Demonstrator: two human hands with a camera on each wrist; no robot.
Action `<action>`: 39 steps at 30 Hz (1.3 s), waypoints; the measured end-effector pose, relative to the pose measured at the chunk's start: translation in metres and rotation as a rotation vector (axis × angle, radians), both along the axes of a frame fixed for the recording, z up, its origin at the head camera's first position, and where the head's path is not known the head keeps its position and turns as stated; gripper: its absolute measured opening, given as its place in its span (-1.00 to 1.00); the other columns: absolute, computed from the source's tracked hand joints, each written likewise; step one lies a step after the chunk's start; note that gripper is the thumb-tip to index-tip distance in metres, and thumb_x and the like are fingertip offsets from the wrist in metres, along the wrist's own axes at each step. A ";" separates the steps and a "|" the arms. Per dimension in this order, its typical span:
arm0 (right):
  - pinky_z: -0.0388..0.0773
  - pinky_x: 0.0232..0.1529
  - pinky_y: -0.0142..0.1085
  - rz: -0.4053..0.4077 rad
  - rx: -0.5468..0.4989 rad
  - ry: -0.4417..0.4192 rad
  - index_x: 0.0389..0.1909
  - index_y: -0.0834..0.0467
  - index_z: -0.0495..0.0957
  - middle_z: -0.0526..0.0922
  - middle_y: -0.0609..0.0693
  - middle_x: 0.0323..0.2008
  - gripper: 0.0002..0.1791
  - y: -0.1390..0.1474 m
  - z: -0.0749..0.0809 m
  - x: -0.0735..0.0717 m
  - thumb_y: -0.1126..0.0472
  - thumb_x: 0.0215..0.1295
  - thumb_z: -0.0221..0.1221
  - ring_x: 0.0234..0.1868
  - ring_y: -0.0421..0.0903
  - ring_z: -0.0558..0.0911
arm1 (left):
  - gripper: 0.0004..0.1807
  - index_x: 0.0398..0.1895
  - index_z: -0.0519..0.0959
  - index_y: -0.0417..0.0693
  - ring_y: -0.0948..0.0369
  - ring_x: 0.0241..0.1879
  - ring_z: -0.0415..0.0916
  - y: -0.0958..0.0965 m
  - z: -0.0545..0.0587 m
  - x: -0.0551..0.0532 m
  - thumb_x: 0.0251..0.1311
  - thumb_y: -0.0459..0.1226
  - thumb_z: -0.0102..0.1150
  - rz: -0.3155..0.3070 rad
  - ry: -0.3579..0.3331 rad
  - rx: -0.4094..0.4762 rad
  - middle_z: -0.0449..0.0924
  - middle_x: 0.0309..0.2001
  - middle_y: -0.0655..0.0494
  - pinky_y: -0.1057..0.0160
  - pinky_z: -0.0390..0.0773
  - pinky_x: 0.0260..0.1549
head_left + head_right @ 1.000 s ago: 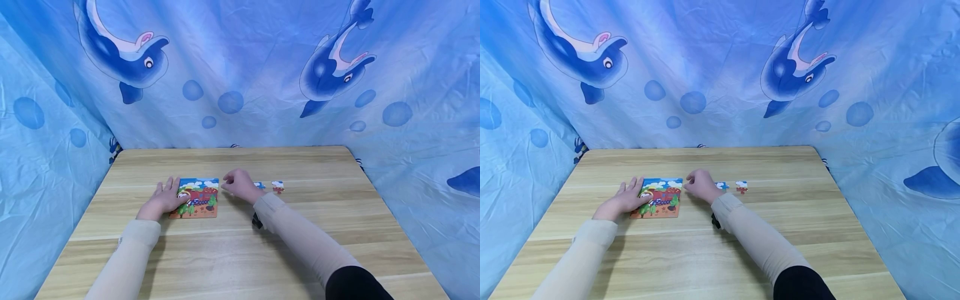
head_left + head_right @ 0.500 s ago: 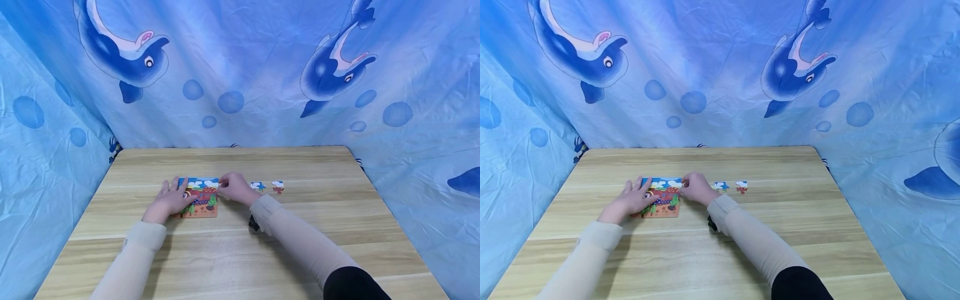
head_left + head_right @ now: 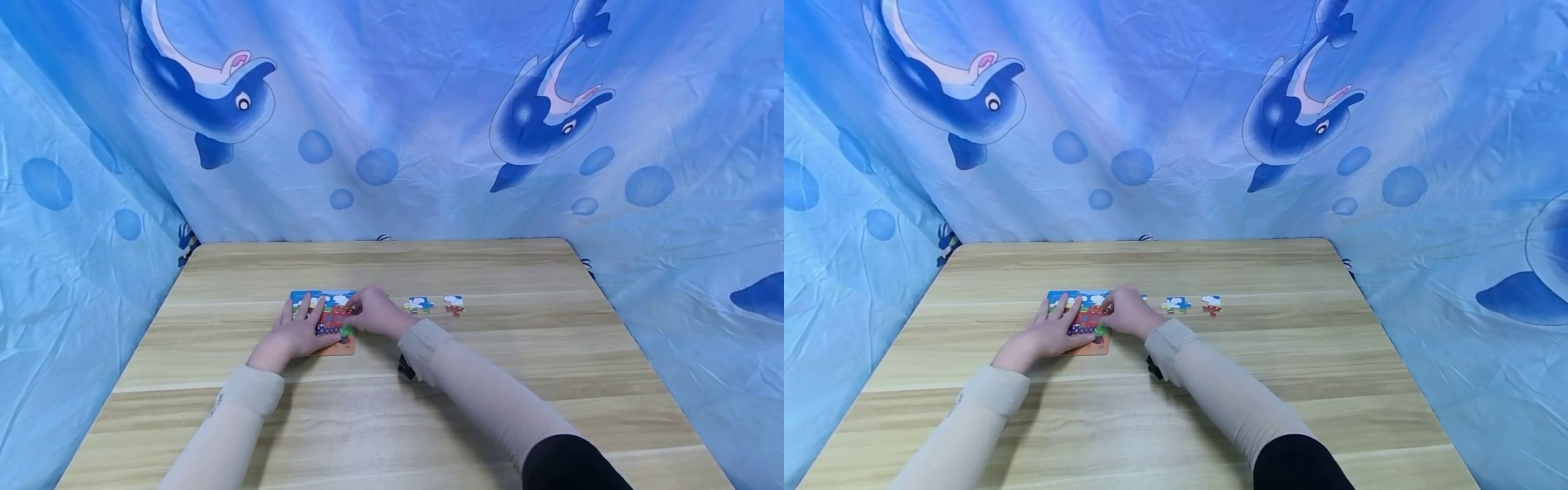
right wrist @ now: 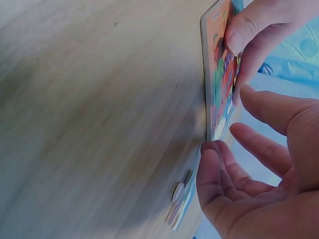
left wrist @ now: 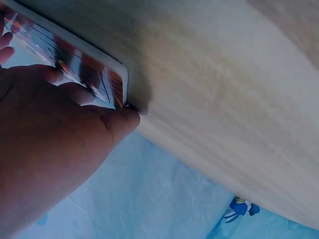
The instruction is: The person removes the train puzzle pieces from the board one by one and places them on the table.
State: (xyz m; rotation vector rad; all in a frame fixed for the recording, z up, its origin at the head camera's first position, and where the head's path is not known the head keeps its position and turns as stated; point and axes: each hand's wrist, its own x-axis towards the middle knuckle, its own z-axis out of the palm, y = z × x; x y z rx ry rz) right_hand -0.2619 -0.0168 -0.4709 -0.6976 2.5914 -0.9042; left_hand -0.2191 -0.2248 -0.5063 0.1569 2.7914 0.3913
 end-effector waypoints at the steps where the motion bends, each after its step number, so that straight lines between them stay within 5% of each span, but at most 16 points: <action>1: 0.59 -0.12 -0.34 0.007 0.011 0.004 0.06 0.14 0.72 0.71 -0.05 -0.08 -0.64 -0.001 0.000 0.000 0.11 0.30 0.42 -0.14 -0.21 0.63 | 0.26 0.68 -0.18 0.01 -0.41 0.47 -0.62 -0.001 -0.002 -0.001 0.13 0.58 -0.16 -0.003 -0.002 0.004 -0.41 0.61 -0.27 -0.49 -0.15 0.30; 10: 0.52 0.00 -0.32 0.063 0.104 0.086 0.06 0.19 0.73 0.69 -0.04 -0.08 -0.63 -0.010 0.000 0.003 0.13 0.28 0.44 -0.05 -0.16 0.55 | 0.29 0.67 -0.25 0.05 -0.37 0.48 -0.66 -0.009 -0.014 -0.006 0.08 0.62 -0.23 -0.014 -0.022 -0.002 -0.47 0.61 -0.23 -0.48 -0.19 0.31; 25: 0.46 0.17 -0.23 0.006 0.165 0.096 -0.02 0.09 0.76 0.64 -0.07 -0.03 -0.71 -0.015 -0.004 0.000 0.10 0.28 0.43 0.04 -0.13 0.51 | 0.27 0.67 -0.29 0.01 -0.31 0.48 -0.72 -0.007 -0.009 -0.002 0.13 0.59 -0.21 0.000 -0.057 0.017 -0.50 0.61 -0.22 -0.44 -0.23 0.34; 34: 0.50 -0.29 -0.35 -0.026 0.107 -0.005 -0.13 0.15 0.72 0.63 -0.04 -0.11 -0.89 -0.017 0.006 -0.003 0.25 0.39 0.29 -0.30 -0.17 0.53 | 0.29 0.67 -0.31 0.07 -0.30 0.48 -0.73 -0.008 -0.010 -0.004 0.07 0.64 -0.30 0.001 -0.064 0.007 -0.54 0.61 -0.18 -0.44 -0.23 0.34; 39: 0.50 -0.38 -0.37 -0.035 0.053 -0.036 -0.20 0.17 0.67 0.60 -0.10 -0.30 -0.93 -0.018 0.008 -0.002 0.24 0.42 0.29 -0.36 -0.17 0.54 | 0.30 0.66 -0.32 0.06 -0.30 0.48 -0.74 -0.008 -0.010 -0.003 0.07 0.64 -0.29 -0.001 -0.075 0.005 -0.54 0.61 -0.19 -0.44 -0.25 0.34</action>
